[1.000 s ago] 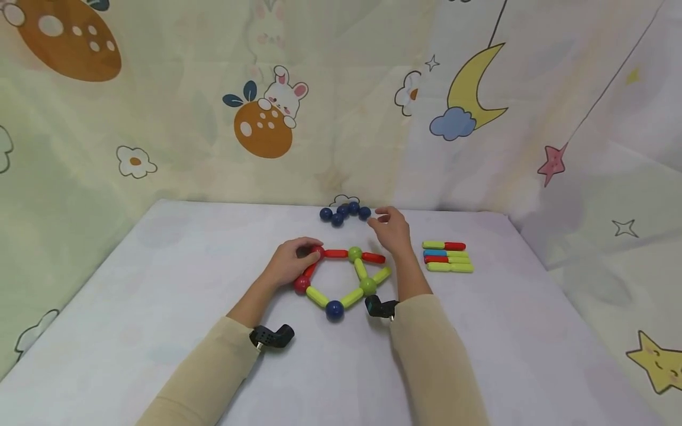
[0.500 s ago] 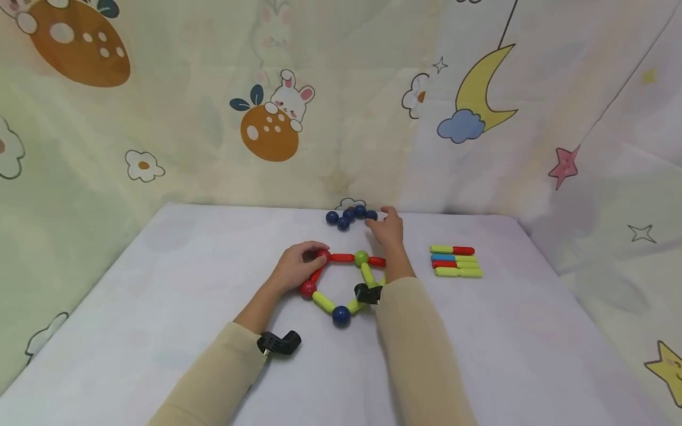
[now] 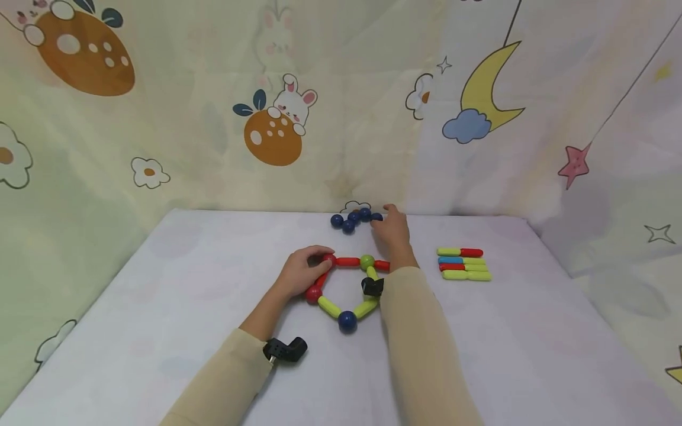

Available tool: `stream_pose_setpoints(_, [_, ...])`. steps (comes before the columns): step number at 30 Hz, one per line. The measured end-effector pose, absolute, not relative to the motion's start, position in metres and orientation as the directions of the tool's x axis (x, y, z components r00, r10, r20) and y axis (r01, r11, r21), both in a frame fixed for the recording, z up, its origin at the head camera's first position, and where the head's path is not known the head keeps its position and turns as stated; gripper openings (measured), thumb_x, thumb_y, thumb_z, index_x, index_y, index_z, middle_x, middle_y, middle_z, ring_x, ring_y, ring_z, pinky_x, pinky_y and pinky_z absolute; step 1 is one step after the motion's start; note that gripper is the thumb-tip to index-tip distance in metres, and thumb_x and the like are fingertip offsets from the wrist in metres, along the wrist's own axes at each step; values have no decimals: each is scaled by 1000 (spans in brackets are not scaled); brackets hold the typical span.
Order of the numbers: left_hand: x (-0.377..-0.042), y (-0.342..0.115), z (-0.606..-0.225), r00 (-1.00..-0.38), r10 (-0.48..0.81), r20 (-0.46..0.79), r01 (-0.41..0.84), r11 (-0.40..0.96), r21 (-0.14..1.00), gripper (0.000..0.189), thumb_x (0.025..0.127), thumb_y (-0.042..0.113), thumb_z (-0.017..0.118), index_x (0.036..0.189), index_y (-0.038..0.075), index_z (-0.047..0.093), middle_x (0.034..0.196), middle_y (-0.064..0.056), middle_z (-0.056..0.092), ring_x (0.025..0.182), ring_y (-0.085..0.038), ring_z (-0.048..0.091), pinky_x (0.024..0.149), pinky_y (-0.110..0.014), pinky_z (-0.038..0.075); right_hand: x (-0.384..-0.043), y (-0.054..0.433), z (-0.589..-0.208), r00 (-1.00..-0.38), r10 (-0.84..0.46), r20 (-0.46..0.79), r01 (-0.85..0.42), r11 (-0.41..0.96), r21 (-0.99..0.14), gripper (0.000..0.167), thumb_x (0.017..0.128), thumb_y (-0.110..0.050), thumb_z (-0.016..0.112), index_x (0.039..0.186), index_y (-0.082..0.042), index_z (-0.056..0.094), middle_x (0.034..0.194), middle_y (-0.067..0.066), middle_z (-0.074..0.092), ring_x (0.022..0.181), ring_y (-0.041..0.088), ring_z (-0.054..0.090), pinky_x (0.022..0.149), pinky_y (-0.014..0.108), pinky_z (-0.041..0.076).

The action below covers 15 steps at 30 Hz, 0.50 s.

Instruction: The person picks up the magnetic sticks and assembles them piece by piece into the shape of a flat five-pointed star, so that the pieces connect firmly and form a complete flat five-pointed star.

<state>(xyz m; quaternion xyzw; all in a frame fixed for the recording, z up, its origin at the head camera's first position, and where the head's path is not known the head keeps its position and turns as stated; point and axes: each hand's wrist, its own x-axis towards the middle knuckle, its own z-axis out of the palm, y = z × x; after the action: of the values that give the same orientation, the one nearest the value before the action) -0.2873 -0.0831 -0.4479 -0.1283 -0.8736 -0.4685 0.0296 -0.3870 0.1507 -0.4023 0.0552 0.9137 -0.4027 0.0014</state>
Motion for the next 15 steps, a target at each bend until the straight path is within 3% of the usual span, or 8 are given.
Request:
stream_pose_setpoints(7, [-288,-80,-443,-964,193,184,260,533,805,29,98,25,68,127,19,72,124,-4,72,118,-24,62,108,-47,47,-390,151,-400,-997,73,-6,59,757,-651,54,99,-23,61,149,-8,49,150,34,40,130,45,49,114,56,40])
stream_pose_setpoints(15, [-287,-80,-446,-967,191,167,245,536,808,29,99,26,67,127,20,72,125,-3,72,119,-23,62,109,-47,47,-387,151,-404,-996,78,-43,87,752,-653,46,100,-23,64,142,-6,53,143,22,57,128,38,54,113,50,43])
